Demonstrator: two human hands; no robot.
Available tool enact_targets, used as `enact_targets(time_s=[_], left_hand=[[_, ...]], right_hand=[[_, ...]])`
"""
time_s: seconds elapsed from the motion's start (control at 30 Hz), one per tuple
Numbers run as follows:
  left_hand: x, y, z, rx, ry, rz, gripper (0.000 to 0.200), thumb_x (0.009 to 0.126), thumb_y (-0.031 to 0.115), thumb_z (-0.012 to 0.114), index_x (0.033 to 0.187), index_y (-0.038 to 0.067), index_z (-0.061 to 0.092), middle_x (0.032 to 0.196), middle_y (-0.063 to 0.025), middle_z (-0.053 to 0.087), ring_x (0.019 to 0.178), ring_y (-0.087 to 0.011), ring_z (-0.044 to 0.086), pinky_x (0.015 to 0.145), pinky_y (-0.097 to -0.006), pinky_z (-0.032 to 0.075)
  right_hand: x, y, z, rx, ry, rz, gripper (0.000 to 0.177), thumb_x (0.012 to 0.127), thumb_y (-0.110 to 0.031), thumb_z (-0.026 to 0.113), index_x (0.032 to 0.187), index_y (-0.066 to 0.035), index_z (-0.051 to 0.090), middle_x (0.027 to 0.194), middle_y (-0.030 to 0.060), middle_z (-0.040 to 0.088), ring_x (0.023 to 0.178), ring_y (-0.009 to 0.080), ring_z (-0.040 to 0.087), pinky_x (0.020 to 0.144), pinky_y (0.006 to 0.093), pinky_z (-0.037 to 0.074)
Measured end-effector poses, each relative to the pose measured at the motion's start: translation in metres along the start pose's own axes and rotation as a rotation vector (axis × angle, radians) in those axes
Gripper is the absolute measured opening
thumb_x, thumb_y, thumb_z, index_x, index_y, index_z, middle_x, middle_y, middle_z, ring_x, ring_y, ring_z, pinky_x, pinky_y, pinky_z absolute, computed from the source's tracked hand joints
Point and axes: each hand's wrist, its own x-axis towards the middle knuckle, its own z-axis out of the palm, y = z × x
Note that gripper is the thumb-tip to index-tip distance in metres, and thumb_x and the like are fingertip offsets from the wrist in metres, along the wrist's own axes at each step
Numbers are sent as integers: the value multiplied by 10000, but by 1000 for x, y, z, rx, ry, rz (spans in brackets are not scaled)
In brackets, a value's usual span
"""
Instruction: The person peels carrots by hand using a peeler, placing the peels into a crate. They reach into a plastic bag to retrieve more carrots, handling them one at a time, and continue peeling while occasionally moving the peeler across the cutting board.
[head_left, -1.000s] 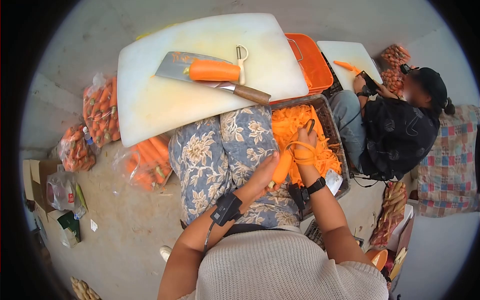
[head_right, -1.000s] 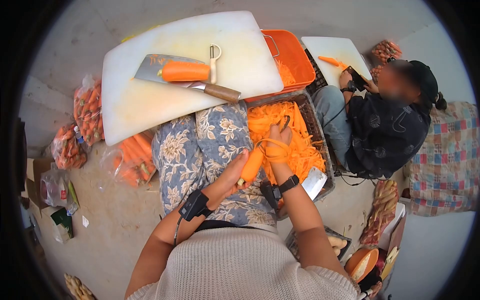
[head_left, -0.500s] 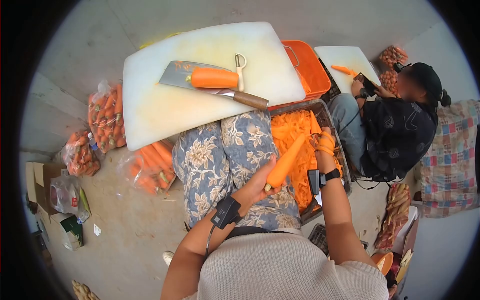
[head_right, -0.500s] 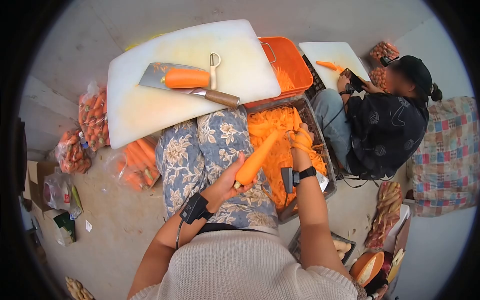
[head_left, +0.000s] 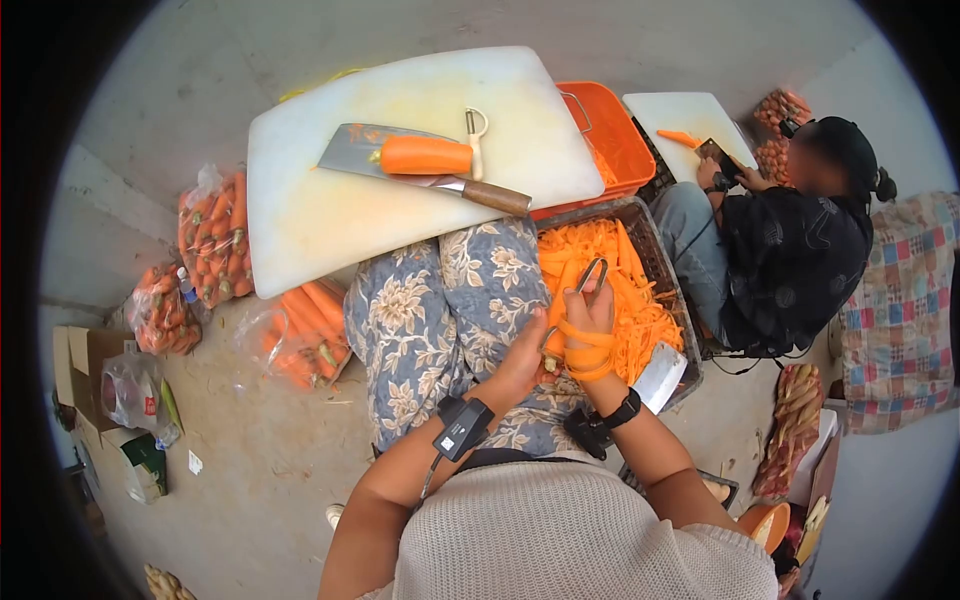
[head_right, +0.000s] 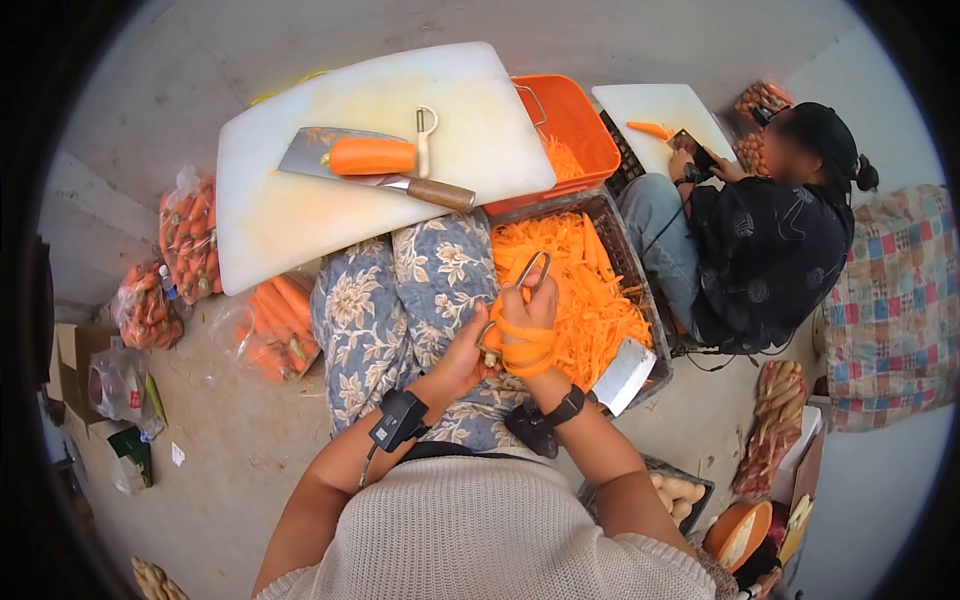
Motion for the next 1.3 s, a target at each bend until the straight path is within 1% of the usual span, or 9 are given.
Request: enact_targets(time_s=[0.1, 0.17, 0.33, 0.4, 0.8, 0.9, 1.07, 1.13, 1.3], left_hand=[[-3, 5, 2, -12, 1, -5, 568, 855, 640, 316, 1129, 167, 467, 758, 7, 571, 568, -99, 531, 448, -201, 394], [-3, 8, 0, -92, -122, -39, 563, 849, 641, 342, 1136, 169, 454, 770, 8, 567, 544, -94, 512, 435, -198, 382], [-1, 10, 4, -78, 5, -30, 516, 862, 571, 422, 1184, 167, 419, 817, 1, 566, 542, -86, 509, 406, -192, 355], [1, 10, 3, -79, 52, -9, 505, 868, 538, 448, 1204, 163, 406, 830, 1, 564, 534, -84, 503, 397, -192, 348], [4, 10, 5, -65, 58, 23, 518, 886, 467, 471, 1265, 129, 368, 835, -16, 550, 489, -81, 475, 370, -199, 324], [2, 8, 6, -32, 68, 46, 539, 887, 475, 463, 1282, 127, 348, 898, -20, 545, 494, -84, 480, 371, -201, 327], [1, 8, 10, -34, 73, 88, 564, 895, 488, 433, 1313, 130, 308, 1060, -22, 500, 559, -91, 519, 406, -201, 369], [-3, 12, 16, -48, 87, 93, 537, 901, 486, 420, 1293, 130, 327, 1020, -22, 515, 565, -93, 520, 416, -202, 377], [0, 14, 8, -62, 40, 30, 449, 919, 471, 382, 1216, 134, 385, 884, -16, 546, 560, -92, 513, 427, -208, 395]], right_hand=[[1, -4, 2, 9, 0, 61, 219, 790, -125, 558, 888, -4, 404, 891, 108, 428, 805, 191, 449, 726, 304, 386], [0, -13, 4, 24, 3, 63, 213, 793, -124, 555, 887, -7, 404, 890, 106, 434, 793, 182, 453, 713, 296, 390], [-1, -26, 8, 205, 5, 223, 194, 806, -114, 539, 895, -2, 407, 883, 80, 451, 754, 143, 458, 676, 272, 398], [0, -17, 7, 249, -4, 180, 280, 839, -98, 509, 1060, 62, 446, 998, 78, 496, 857, 115, 472, 767, 243, 398], [3, -16, 1, 164, -18, 198, 323, 838, -95, 507, 1101, 80, 439, 1097, 153, 505, 987, 178, 500, 869, 285, 403], [2, -25, 1, 238, -45, 133, 283, 814, -76, 497, 1029, 76, 393, 1036, 132, 472, 914, 162, 486, 805, 283, 424], [4, -20, -2, 262, -55, 163, 269, 823, -42, 477, 1046, 62, 367, 1062, 144, 464, 937, 168, 491, 819, 280, 424], [4, -27, 2, 293, -34, 133, 266, 827, -35, 468, 1051, 61, 360, 1067, 150, 462, 949, 170, 493, 824, 277, 424], [3, -52, -2, 360, -12, 313, 250, 834, -39, 462, 1039, 59, 360, 1068, 161, 471, 994, 190, 508, 845, 285, 436]])
